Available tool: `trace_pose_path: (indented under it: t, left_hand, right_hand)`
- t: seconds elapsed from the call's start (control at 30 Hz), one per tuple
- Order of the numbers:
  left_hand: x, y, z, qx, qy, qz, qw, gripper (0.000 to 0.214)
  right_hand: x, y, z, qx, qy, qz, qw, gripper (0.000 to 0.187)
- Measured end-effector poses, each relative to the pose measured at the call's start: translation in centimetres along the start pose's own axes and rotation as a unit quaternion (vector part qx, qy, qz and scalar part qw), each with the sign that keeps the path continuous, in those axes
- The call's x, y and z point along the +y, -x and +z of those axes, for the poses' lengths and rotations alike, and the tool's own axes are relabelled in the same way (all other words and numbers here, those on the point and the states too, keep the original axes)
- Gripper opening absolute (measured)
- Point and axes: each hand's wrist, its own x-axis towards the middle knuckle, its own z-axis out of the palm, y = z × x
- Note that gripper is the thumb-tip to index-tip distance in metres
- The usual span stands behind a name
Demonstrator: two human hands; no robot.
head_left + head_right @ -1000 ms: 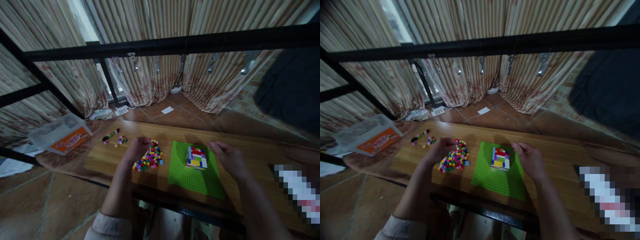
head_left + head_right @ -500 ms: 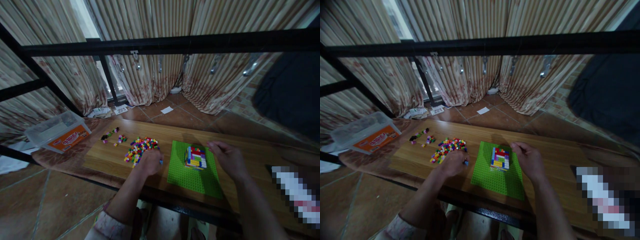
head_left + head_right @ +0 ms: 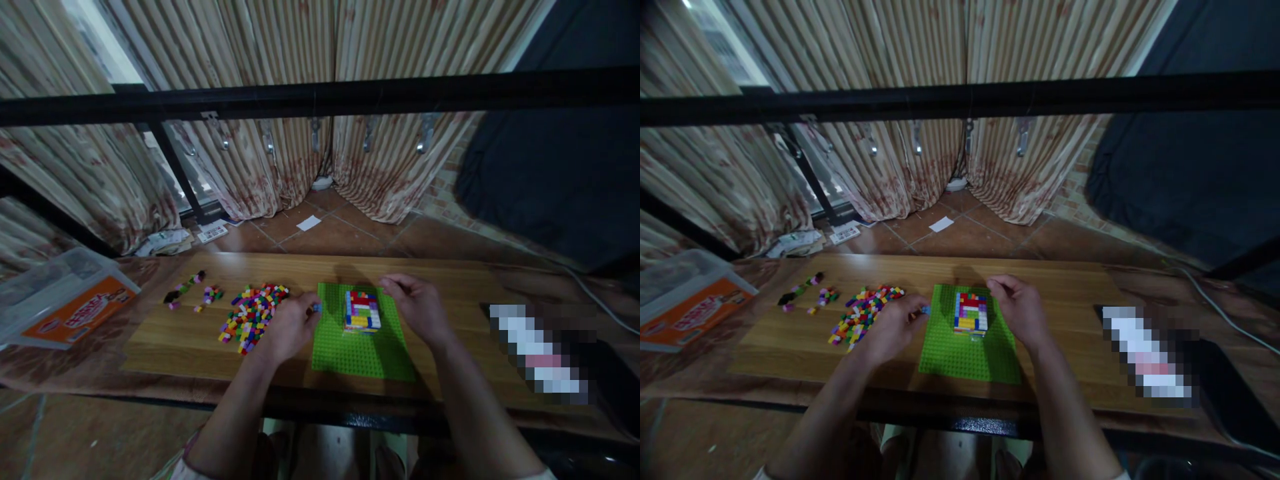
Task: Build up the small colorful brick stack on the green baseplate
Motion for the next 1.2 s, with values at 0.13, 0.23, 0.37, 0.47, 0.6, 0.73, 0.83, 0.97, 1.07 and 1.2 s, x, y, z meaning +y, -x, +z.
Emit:
trace_pose_path:
  t: [0.13,0.23,0.37,0.47,0.6,0.73,0.83,0.97,1.07,1.2]
  left_hand:
    - [0.7,-0.2,0.4,0.009,0.016,0.010,1.000,0.018]
    - [1.0,-0.1,0.5,0.004,0.016,0.012,1.000,0.019]
    - [0.9,-0.1,0.7,0.008,0.026,0.012,1.000,0.021]
    - [0.9,-0.2,1.3,0.039,0.068,0.013,0.997,0.023]
    - [1.5,-0.7,2.4,0.076,0.160,0.011,0.984,0.029]
    - [2.4,-1.2,3.0,0.080,0.196,0.016,0.977,0.032]
    - [2.8,-1.3,3.3,0.085,0.200,0.015,0.976,0.039]
    - [3.0,-1.3,3.5,0.076,0.201,0.028,0.976,0.043]
    - [3.2,-1.3,3.7,0.079,0.214,0.024,0.973,0.042]
    - [3.3,-1.4,3.7,0.074,0.220,0.002,0.973,0.041]
  right_hand:
    - [0.3,0.2,0.1,-0.018,-0.012,-0.010,1.000,0.026]
    - [0.4,0.3,0.3,-0.036,-0.016,-0.001,0.999,0.025]
    - [0.3,0.6,0.6,-0.051,-0.036,0.010,0.998,0.025]
    - [-0.1,0.8,0.9,-0.080,-0.038,0.005,0.996,0.025]
    - [-1.1,1.2,1.3,-0.142,-0.013,-0.018,0.990,0.026]
    - [-2.3,1.6,1.6,-0.194,0.013,-0.061,0.979,0.023]
    - [-2.9,1.8,1.8,-0.204,0.022,-0.083,0.975,0.021]
    - [-3.3,1.9,1.8,-0.200,0.013,-0.097,0.975,0.019]
    - [-3.3,1.9,1.6,-0.193,0.034,-0.107,0.975,0.017]
    - [-2.7,1.7,1.1,-0.169,0.079,-0.104,0.977,0.017]
